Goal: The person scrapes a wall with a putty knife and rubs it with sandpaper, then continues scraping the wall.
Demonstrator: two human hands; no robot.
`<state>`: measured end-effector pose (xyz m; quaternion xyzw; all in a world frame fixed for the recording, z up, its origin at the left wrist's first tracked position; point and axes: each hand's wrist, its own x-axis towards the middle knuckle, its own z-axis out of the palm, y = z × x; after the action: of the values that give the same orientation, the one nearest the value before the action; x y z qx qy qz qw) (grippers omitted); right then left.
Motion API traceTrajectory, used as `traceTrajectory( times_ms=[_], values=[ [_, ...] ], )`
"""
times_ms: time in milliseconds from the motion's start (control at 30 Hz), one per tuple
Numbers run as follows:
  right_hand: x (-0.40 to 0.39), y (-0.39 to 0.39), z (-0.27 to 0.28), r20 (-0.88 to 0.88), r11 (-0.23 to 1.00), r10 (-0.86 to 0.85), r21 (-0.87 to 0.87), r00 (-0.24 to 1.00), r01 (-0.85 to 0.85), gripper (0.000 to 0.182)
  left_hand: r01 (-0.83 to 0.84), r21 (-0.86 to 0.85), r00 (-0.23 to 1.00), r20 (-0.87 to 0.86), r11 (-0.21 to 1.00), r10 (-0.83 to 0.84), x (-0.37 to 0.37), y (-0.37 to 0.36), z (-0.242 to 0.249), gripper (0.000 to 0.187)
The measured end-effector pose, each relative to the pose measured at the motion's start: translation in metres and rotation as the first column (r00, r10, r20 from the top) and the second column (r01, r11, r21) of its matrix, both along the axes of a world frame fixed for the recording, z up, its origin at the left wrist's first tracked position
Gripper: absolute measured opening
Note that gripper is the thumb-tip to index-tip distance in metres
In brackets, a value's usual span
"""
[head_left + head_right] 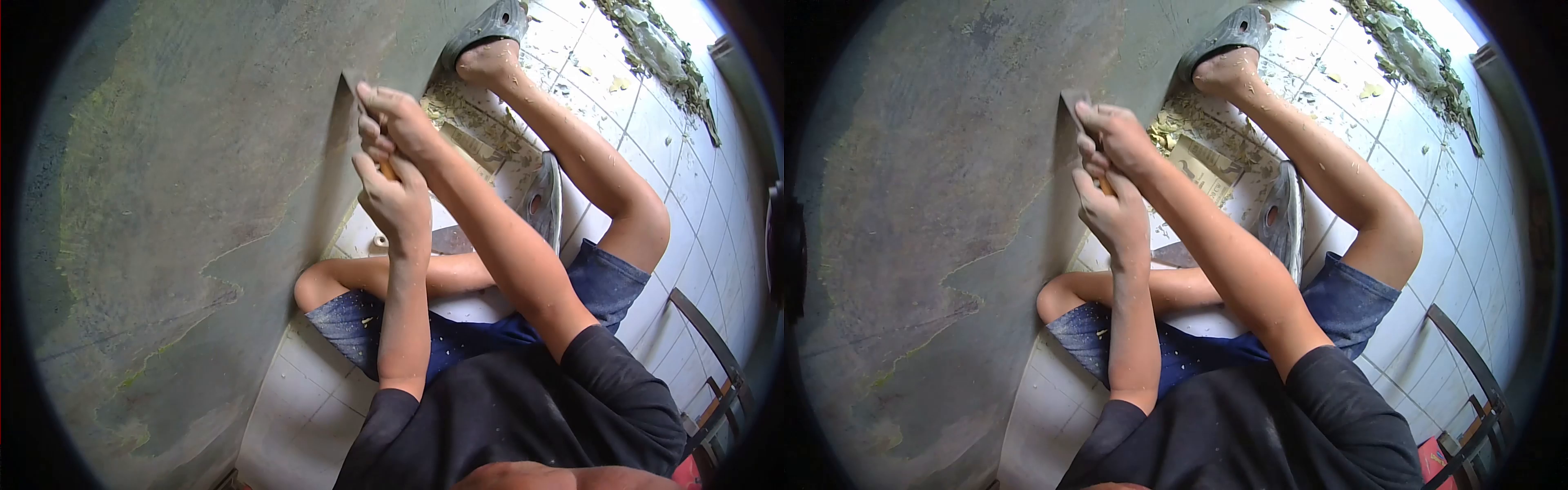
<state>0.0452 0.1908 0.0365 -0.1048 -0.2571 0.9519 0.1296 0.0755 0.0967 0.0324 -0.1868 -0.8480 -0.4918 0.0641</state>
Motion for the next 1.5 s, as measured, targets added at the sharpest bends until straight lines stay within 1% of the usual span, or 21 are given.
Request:
traceTrajectory(
  times_ms=[233,300,367,433,467,533,567,600,633,667,733,767,833,867,1000,1067,1167,1233,1300,1367,1500],
  values=[
    [0.004,-0.039,-0.031,0.031,0.990,0.140,-0.016,0.990,-0.139,0.030,-0.150,-0.021,0.988,0.037,0.988,0.151,0.013,-0.034,-0.032,0.015],
    [-0.001,-0.026,-0.025,0.004,0.993,0.003,-0.114,1.000,-0.003,0.032,0.005,0.029,1.000,0.012,1.000,-0.005,-0.003,-0.028,-0.023,0.016],
    [-0.007,-0.010,-0.025,-0.054,0.991,-0.018,-0.132,0.998,0.011,0.032,0.047,-0.061,0.999,0.022,0.997,-0.045,-0.009,-0.018,0.001,0.024],
    [-0.002,-0.005,-0.025,0.072,0.997,0.001,-0.072,0.997,0.004,0.037,0.075,-0.072,0.996,-0.047,0.995,-0.079,-0.014,-0.019,0.001,0.034],
    [0.004,-0.003,-0.033,0.065,0.998,-0.006,-0.064,0.998,0.010,0.037,0.094,-0.167,0.995,-0.003,0.981,-0.096,-0.014,-0.025,0.004,0.039],
    [0.025,0.000,-0.051,0.190,0.953,-0.118,0.298,0.975,0.058,0.050,0.147,-0.249,0.989,0.014,0.957,-0.148,-0.012,-0.047,0.001,0.047],
    [0.042,-0.001,-0.054,0.329,0.678,-0.271,0.733,0.904,-0.064,0.053,0.149,-0.240,0.988,0.011,0.959,-0.151,-0.012,-0.058,-0.005,0.047],
    [0.060,-0.005,-0.066,0.283,0.282,-0.406,0.943,0.869,-0.175,0.054,0.198,-0.217,0.980,0.052,0.956,-0.192,-0.011,-0.070,-0.010,0.046],
    [0.075,-0.009,-0.083,0.181,-0.163,-0.504,0.940,0.844,-0.299,0.059,0.246,-0.193,0.968,0.094,0.950,-0.232,-0.011,-0.080,-0.015,0.046],
    [0.089,-0.017,-0.095,0.187,-0.166,-0.505,0.937,0.842,-0.308,0.059,0.271,-0.250,0.955,0.190,0.930,-0.227,-0.012,-0.089,-0.017,0.045],
    [0.109,-0.031,-0.115,0.000,-0.469,-0.623,0.800,0.783,-0.373,0.069,0.245,-0.194,0.960,0.185,0.950,-0.210,-0.011,-0.099,-0.039,0.046],
    [0.113,-0.033,-0.124,-0.002,-0.475,-0.620,0.797,0.785,-0.373,0.069,0.218,-0.137,0.966,0.170,0.966,-0.194,-0.012,-0.104,-0.050,0.046],
    [0.117,-0.035,-0.140,0.217,-0.425,-0.636,0.703,0.741,-0.571,0.080,0.187,-0.071,0.978,0.112,0.980,-0.178,-0.008,-0.105,-0.062,0.047],
    [0.117,-0.037,-0.146,0.188,-0.443,-0.655,0.689,0.732,-0.573,0.070,0.185,-0.061,0.977,0.123,0.981,-0.176,-0.007,-0.106,-0.065,0.047],
    [0.109,-0.022,-0.157,0.180,-0.480,-0.691,0.611,0.700,-0.630,0.061,0.203,-0.081,0.969,0.160,0.976,-0.188,-0.008,-0.108,-0.060,0.047],
    [0.108,-0.018,-0.148,0.160,-0.416,-0.704,0.697,0.692,-0.584,0.067,0.190,-0.054,0.973,0.147,0.980,-0.180,-0.009,-0.107,-0.059,0.047],
    [0.101,-0.008,-0.143,0.157,-0.412,-0.726,0.681,0.670,-0.606,0.075,0.177,-0.020,0.976,0.135,0.984,-0.173,-0.010,-0.108,-0.060,0.046],
    [0.102,-0.004,-0.130,0.095,-0.386,-0.702,0.783,0.706,-0.489,0.081,0.173,-0.006,0.976,0.132,0.985,-0.171,-0.010,-0.109,-0.058,0.046],
    [0.110,0.002,-0.114,0.150,-0.311,-0.663,0.836,0.734,-0.452,0.074,0.189,0.035,0.973,0.128,0.981,-0.192,-0.009,-0.110,-0.055,0.045],
    [0.121,0.015,-0.129,-0.008,-0.390,-0.684,0.849,0.730,-0.356,0.047,0.181,0.038,0.973,0.137,0.983,-0.184,-0.010,-0.111,-0.055,0.044],
    [0.127,0.026,-0.137,0.008,-0.334,-0.699,0.880,0.715,-0.336,0.051,0.196,0.013,0.970,0.143,0.981,-0.195,-0.010,-0.107,-0.059,0.044]
  ],
)
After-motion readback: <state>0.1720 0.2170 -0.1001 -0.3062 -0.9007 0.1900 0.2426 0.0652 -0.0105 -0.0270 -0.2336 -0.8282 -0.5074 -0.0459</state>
